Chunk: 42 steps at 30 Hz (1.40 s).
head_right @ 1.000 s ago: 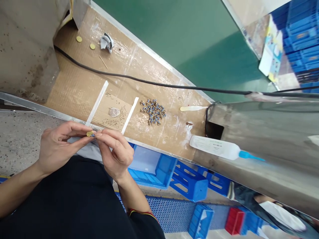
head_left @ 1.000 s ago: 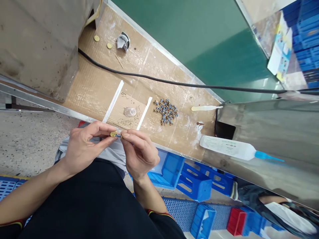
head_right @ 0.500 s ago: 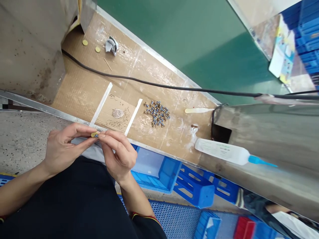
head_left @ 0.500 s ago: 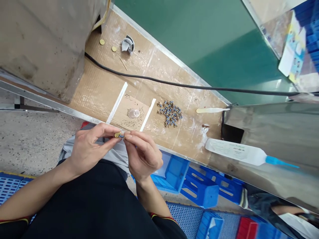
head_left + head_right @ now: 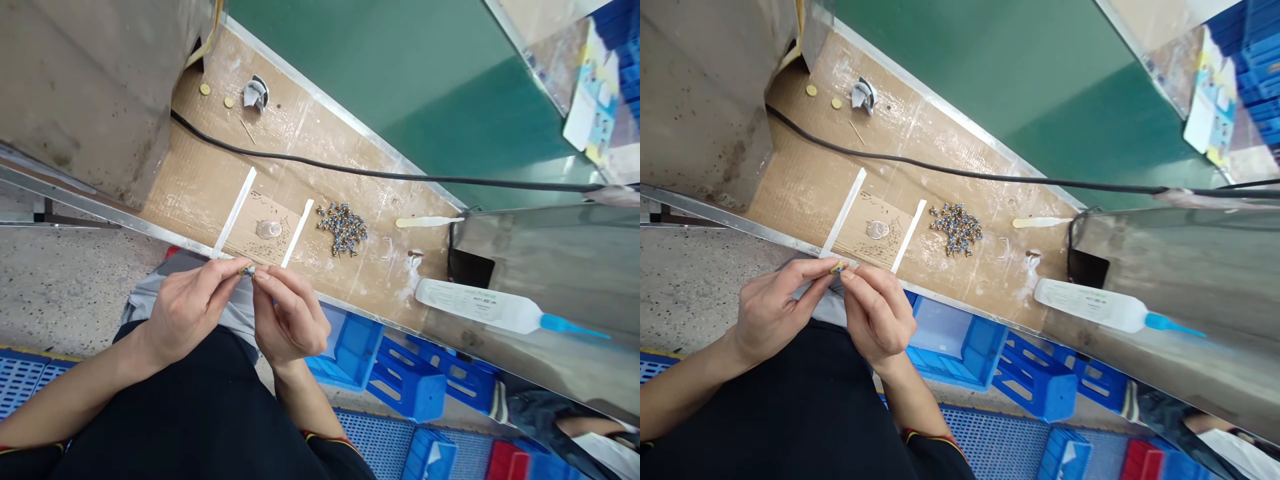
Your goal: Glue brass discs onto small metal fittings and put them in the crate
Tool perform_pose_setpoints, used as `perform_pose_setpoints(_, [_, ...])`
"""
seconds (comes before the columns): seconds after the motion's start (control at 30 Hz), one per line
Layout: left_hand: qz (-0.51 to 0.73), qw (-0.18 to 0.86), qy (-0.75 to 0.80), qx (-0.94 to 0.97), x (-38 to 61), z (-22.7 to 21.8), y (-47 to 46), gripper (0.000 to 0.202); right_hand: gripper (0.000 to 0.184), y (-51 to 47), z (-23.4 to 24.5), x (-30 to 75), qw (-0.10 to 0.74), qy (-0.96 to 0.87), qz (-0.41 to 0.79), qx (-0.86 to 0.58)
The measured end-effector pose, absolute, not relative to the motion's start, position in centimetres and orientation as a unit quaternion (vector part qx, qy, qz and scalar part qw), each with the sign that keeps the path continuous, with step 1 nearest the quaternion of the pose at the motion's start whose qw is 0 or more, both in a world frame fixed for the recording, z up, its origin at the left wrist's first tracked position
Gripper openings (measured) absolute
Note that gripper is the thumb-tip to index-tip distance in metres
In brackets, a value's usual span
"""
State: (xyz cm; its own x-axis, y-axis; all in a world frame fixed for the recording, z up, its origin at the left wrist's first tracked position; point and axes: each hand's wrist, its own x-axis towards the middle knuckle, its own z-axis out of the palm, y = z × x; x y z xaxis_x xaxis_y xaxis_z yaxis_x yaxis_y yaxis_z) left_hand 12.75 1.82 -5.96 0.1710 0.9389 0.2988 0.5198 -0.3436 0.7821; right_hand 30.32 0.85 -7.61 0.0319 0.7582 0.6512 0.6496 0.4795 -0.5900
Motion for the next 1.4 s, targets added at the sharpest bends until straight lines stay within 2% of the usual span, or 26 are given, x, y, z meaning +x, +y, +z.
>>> perform_pose_setpoints(0.13, [0.400, 0.237, 0.499, 0.731, 12.9, -5.9, 1.6, 0.039, 0.059, 1.0, -7.9, 30.4, 0.511, -0.709, 0.032, -0.485])
perform_pose_setpoints(0.23, [0.407, 0.268, 0.505, 0.713, 13.0, -5.8, 1.4, 0.043, 0.062, 0.9, -8.0, 30.5, 0.515, -0.714, 0.030, -0.474])
perform_pose_setpoints(0.43, [0.434, 0.342, 0.539, 0.636, 13.4, -6.0, 1.4, 0.026, 0.063, 0.5, -8.5, 30.4, 0.503, -0.720, 0.028, -0.477])
perform_pose_setpoints(0.6, [0.448, 0.420, 0.557, 0.559, 13.7, -6.2, 1.5, 0.013, 0.048, 0.9, -8.3, 30.6, 0.520, -0.723, 0.082, -0.448])
perform_pose_setpoints(0.77, [0.445, 0.434, 0.554, 0.555, 13.8, -6.1, 1.6, 0.015, 0.028, 1.1, -7.7, 31.1, 0.520, -0.632, 0.241, -0.522])
perform_pose_setpoints(0.9, [0.434, 0.435, 0.553, 0.562, 14.2, -6.2, 1.6, 0.018, 0.027, 1.2, -7.8, 31.1, 0.546, -0.582, 0.325, -0.507])
perform_pose_setpoints(1.07, [0.432, 0.429, 0.555, 0.567, 14.9, -6.1, 1.2, 0.024, 0.031, 0.8, -8.0, 31.4, 0.563, -0.553, 0.349, -0.505])
perform_pose_setpoints(1.2, [0.422, 0.426, 0.557, 0.575, 15.5, -6.4, 1.2, 0.023, 0.026, 0.3, -8.4, 31.9, 0.572, -0.530, 0.357, -0.515])
perform_pose_setpoints(1.3, [0.419, 0.473, 0.552, 0.544, 16.2, -6.9, 1.5, 0.019, 0.020, 0.1, -9.4, 32.4, 0.577, -0.519, 0.351, -0.524])
perform_pose_setpoints(1.4, [0.421, 0.539, 0.549, 0.480, 17.3, -7.3, 1.8, 0.014, 0.025, -0.3, -10.5, 33.3, 0.594, -0.537, 0.299, -0.519])
